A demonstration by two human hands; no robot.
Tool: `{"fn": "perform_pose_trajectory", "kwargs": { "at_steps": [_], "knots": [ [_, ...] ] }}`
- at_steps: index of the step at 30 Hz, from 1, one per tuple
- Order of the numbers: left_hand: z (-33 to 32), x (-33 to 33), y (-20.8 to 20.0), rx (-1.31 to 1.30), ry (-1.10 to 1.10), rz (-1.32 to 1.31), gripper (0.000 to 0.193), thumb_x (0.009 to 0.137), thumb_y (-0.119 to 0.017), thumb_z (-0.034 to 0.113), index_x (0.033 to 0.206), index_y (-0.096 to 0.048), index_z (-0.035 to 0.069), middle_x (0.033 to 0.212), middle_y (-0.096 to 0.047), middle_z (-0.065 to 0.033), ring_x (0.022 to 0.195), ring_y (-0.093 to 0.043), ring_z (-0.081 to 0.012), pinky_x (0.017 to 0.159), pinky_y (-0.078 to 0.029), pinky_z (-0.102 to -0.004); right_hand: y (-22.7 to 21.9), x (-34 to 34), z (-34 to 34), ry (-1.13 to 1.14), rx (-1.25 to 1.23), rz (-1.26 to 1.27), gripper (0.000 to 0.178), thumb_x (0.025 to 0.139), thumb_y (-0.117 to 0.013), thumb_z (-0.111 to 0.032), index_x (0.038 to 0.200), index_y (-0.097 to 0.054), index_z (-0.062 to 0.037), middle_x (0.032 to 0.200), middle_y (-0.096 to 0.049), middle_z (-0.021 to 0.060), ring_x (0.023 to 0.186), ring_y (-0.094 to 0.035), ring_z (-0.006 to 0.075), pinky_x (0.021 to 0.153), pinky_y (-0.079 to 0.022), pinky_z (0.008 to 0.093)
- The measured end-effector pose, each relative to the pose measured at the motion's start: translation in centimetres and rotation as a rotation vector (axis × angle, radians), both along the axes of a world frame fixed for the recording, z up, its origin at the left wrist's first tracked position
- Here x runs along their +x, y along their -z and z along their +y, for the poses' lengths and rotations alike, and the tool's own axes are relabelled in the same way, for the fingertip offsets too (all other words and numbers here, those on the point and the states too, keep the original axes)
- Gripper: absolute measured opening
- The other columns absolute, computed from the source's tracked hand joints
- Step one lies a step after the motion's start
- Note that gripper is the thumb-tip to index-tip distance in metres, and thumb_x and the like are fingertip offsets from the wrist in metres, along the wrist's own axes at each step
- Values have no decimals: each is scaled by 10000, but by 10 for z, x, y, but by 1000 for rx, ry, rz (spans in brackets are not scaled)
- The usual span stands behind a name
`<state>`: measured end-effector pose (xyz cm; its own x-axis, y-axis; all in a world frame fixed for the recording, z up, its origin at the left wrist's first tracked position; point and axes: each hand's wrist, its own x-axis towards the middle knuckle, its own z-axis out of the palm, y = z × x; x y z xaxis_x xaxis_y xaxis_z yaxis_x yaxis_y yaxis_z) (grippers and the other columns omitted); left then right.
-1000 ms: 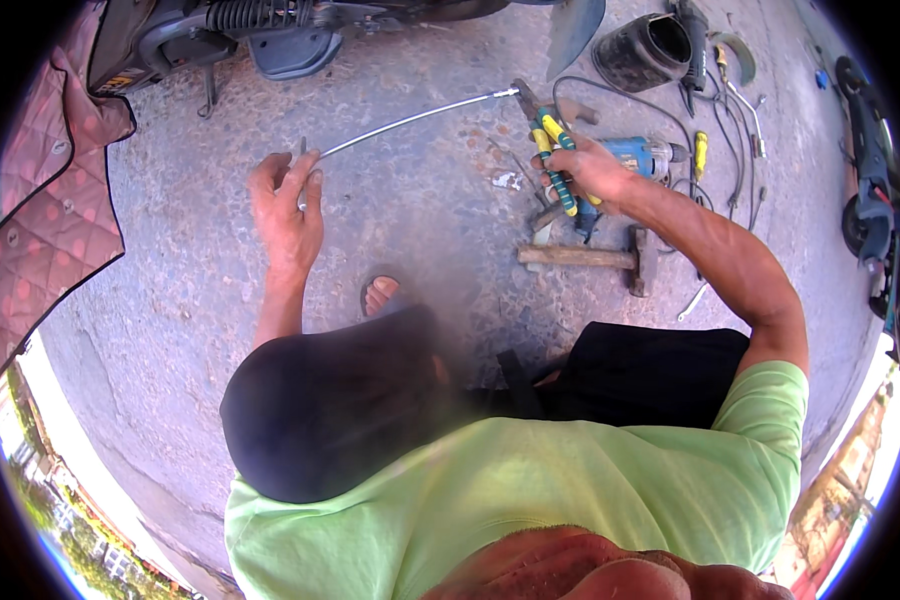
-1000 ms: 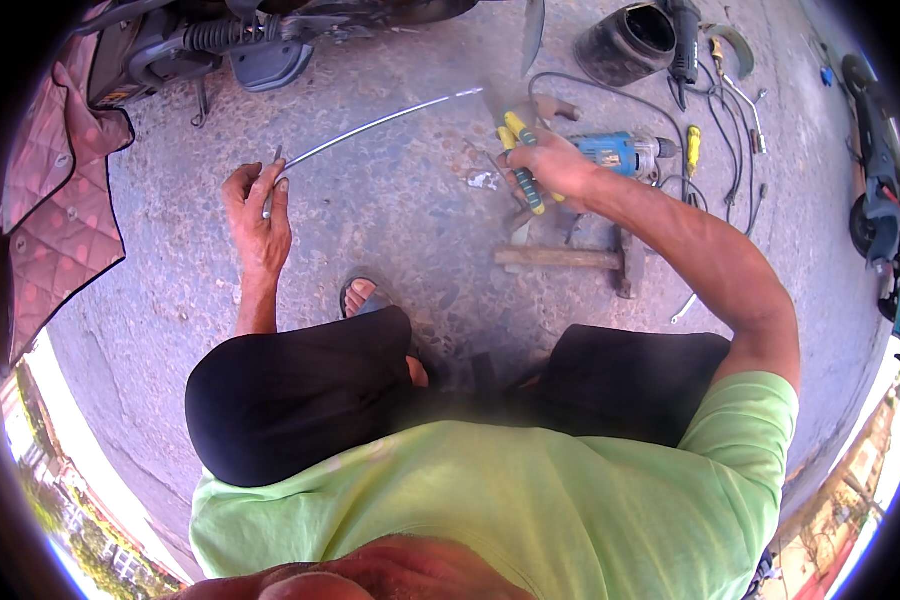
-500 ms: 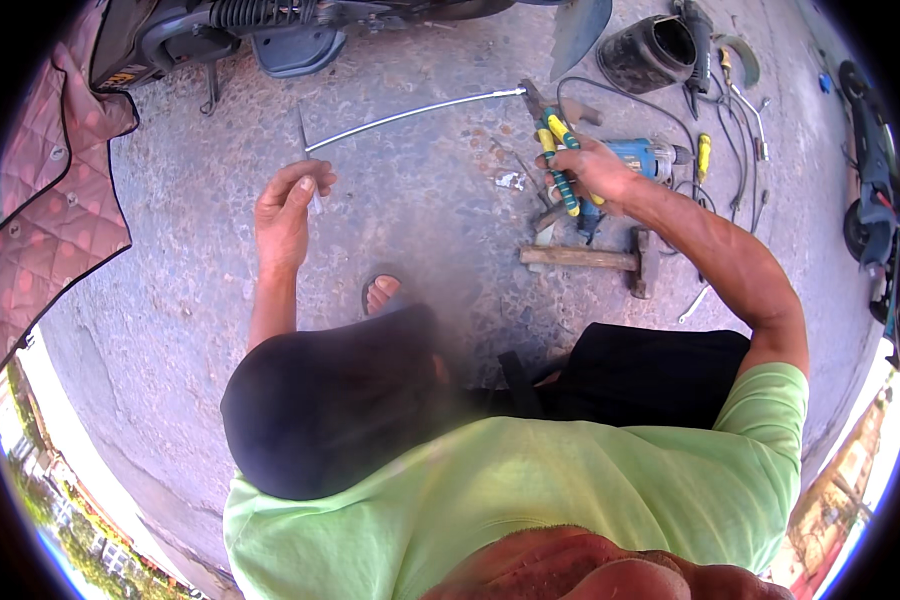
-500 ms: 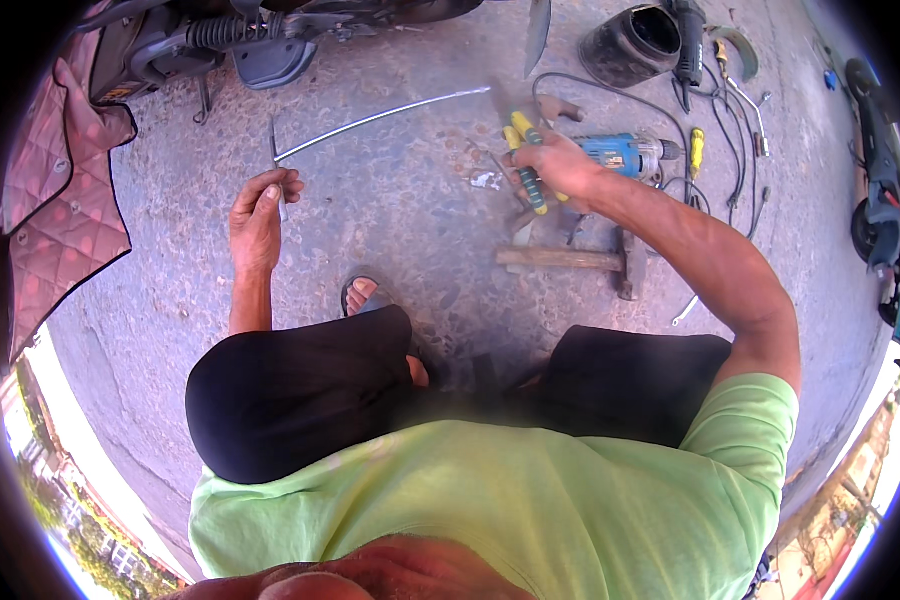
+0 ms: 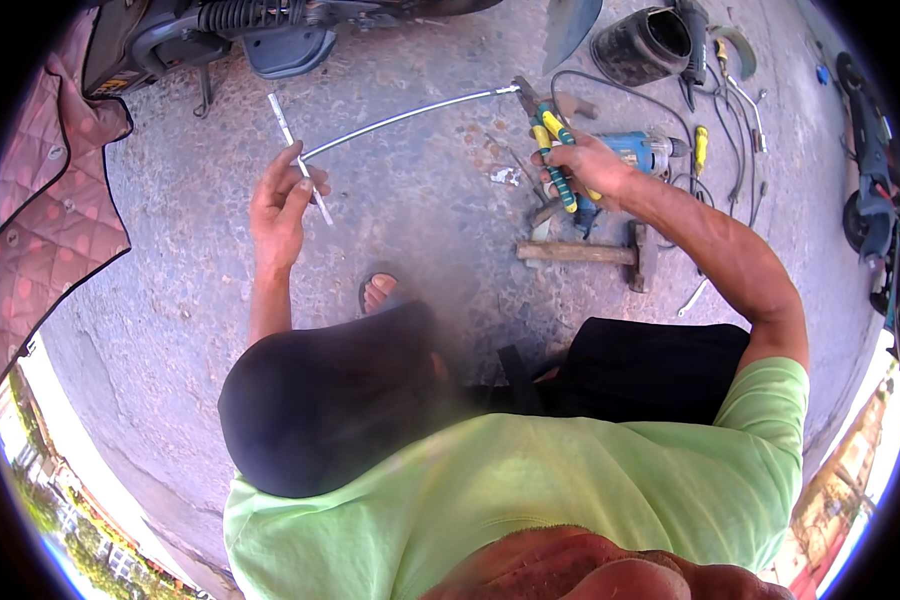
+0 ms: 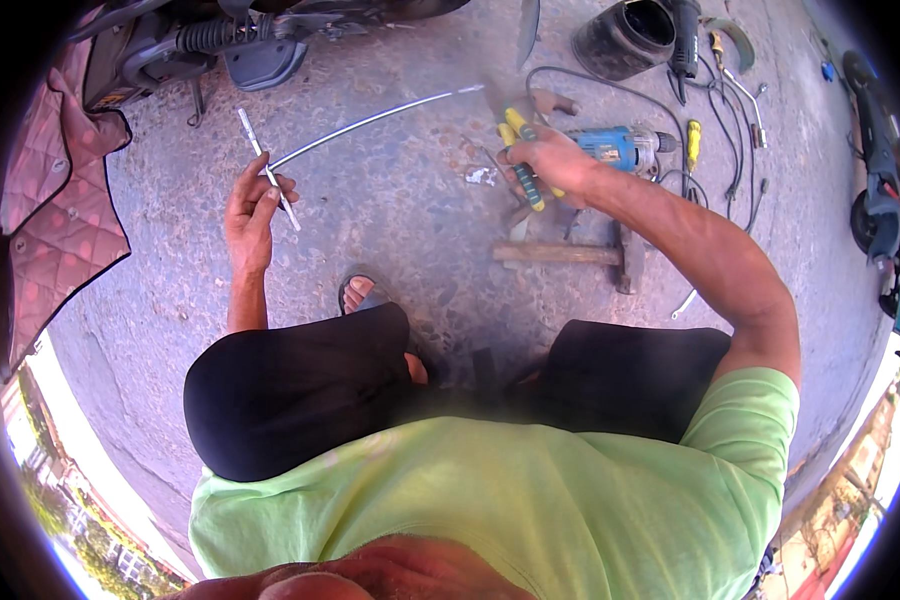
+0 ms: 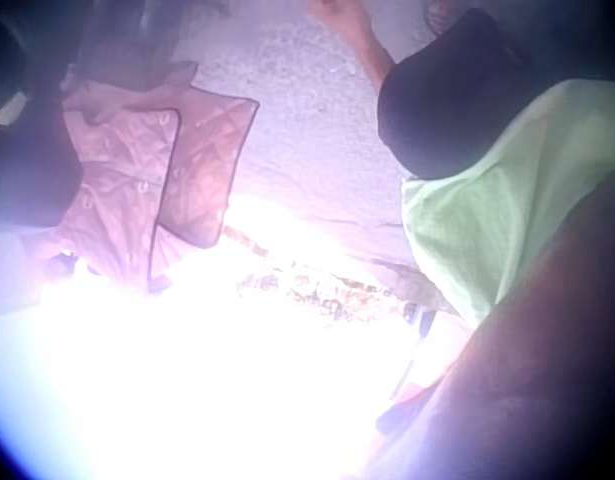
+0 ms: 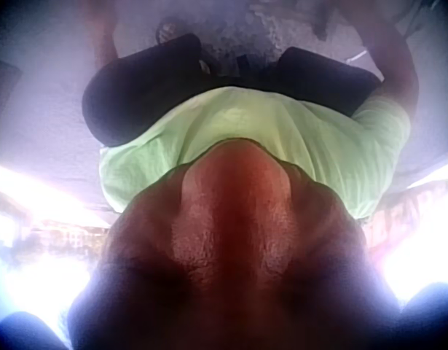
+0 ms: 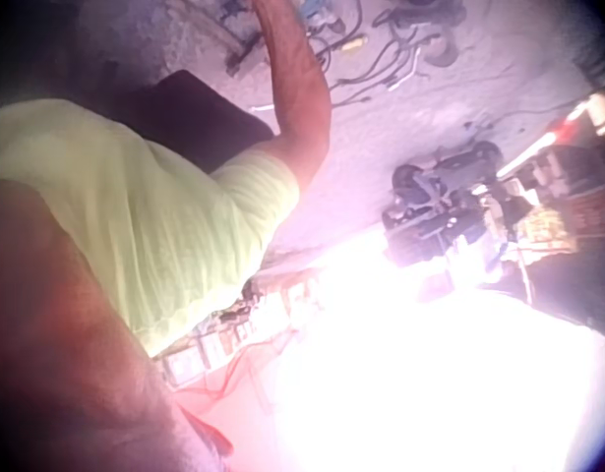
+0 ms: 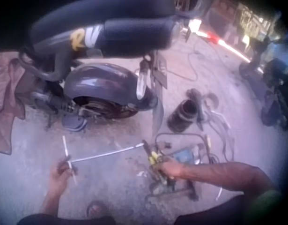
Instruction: The person unscrews a component from the rear of a scooter, handles a small metal part by hand, and uses pliers to manipulate a thin metal rod.
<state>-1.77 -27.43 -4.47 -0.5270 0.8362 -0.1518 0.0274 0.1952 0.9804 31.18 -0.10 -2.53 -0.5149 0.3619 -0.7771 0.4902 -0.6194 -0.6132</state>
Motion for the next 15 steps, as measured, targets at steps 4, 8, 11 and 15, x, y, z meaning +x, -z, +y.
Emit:
{"fn": "perform_pose_trajectory", "kwargs": {
  "at_steps": [4, 8, 11, 15],
  "knots": [
    [6, -3, -11, 91, -59, -501, 472, 968, -552, 7, 1426, -502, -94, 1058, -720, -153, 943, -701, -226, 832, -555, -332, 7, 4, 6, -80, 35, -24, 255, 940, -574, -107, 1166, -528, 3, 889, -625, 85, 726, -604, 165, 631, -513, 323],
    [9, 4, -9, -137, -116, -351, 376, 998, -600, 122, 1310, -594, -90, 1042, -723, -153, 895, -695, -211, 816, -551, -321, 15, 7, 4, -114, 124, 6, 342, 938, -591, -124, 1248, -518, 2, 894, -628, 81, 733, -604, 159, 640, -513, 317],
    [2, -2, 8, -357, -99, -22, 322, 1010, -635, 210, 1183, -660, -60, 979, -718, -142, 798, -669, -173, 740, -532, -297, 16, 7, 4, -163, 218, -4, 417, 933, -615, -151, 1306, -514, 6, 899, -642, 72, 732, -612, 157, 645, -513, 324],
    [-5, -9, 40, -218, -71, 423, 340, 1042, -626, 276, 1205, -673, -18, 873, -692, -88, 708, -643, -137, 635, -513, -275, 25, 12, 10, -277, 362, -73, 465, 921, -650, -192, 1319, -525, 14, 945, -670, 73, 768, -629, 151, 672, -517, 334]
  ]
}}
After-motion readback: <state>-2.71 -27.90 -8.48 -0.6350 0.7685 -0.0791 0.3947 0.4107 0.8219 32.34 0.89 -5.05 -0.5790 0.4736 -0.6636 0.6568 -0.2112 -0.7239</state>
